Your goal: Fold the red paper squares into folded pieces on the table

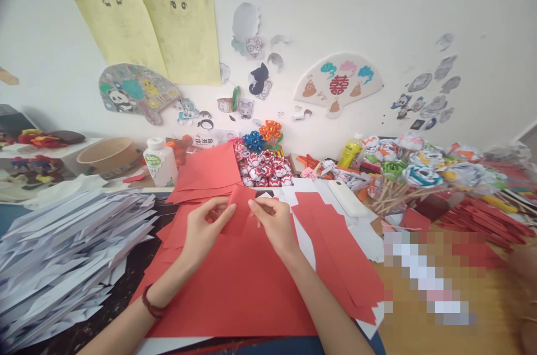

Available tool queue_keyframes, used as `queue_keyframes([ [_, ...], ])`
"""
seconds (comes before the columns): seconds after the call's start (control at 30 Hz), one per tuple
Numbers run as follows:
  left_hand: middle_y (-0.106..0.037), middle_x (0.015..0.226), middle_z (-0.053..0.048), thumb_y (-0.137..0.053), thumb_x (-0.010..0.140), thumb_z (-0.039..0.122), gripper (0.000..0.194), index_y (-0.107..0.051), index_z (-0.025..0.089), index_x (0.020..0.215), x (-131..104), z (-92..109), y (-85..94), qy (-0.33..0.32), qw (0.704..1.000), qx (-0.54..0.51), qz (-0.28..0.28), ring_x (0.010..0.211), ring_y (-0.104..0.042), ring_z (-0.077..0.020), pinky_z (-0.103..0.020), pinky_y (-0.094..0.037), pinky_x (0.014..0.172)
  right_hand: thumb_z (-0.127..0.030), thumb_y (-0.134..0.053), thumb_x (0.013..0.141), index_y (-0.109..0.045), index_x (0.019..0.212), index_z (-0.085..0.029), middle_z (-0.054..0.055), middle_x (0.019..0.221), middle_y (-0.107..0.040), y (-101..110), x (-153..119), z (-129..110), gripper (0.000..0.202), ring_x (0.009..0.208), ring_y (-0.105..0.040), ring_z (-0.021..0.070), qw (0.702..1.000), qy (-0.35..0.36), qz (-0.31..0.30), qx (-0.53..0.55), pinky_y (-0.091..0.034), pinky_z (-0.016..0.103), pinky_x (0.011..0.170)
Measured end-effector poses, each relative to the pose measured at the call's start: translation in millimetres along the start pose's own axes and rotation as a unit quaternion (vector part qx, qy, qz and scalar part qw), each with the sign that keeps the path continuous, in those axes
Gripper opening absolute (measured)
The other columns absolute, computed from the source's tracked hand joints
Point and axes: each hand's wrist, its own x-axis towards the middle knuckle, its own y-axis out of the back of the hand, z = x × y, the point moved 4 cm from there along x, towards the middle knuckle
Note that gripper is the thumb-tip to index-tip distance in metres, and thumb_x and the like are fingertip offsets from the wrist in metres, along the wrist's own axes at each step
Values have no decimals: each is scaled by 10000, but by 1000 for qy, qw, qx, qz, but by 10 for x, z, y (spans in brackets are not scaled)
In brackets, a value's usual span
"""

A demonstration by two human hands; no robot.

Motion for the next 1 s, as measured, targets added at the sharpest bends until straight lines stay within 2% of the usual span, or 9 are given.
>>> queue_keyframes([
  [0.7,-722,810,-14,-639,798,408,237,-706,193,873,20,1,5,19,1000,-20,-15,701,-603,-147,-222,-420,599,-366,-628,841,-664,720,-165,-8,614,-562,8,1,-27,238,470,-430,85,1000,2,-2,-1,-353,239,483],
  [1.0,-732,854,-24,-580,841,418,270,-713,183,838,38,-19,-8,21,998,-26,-44,734,-611,-152,-224,-443,651,-375,-635,832,-677,747,-164,-8,615,-561,3,-3,-16,231,477,-424,88,1000,-3,-1,1,-354,235,481],
])
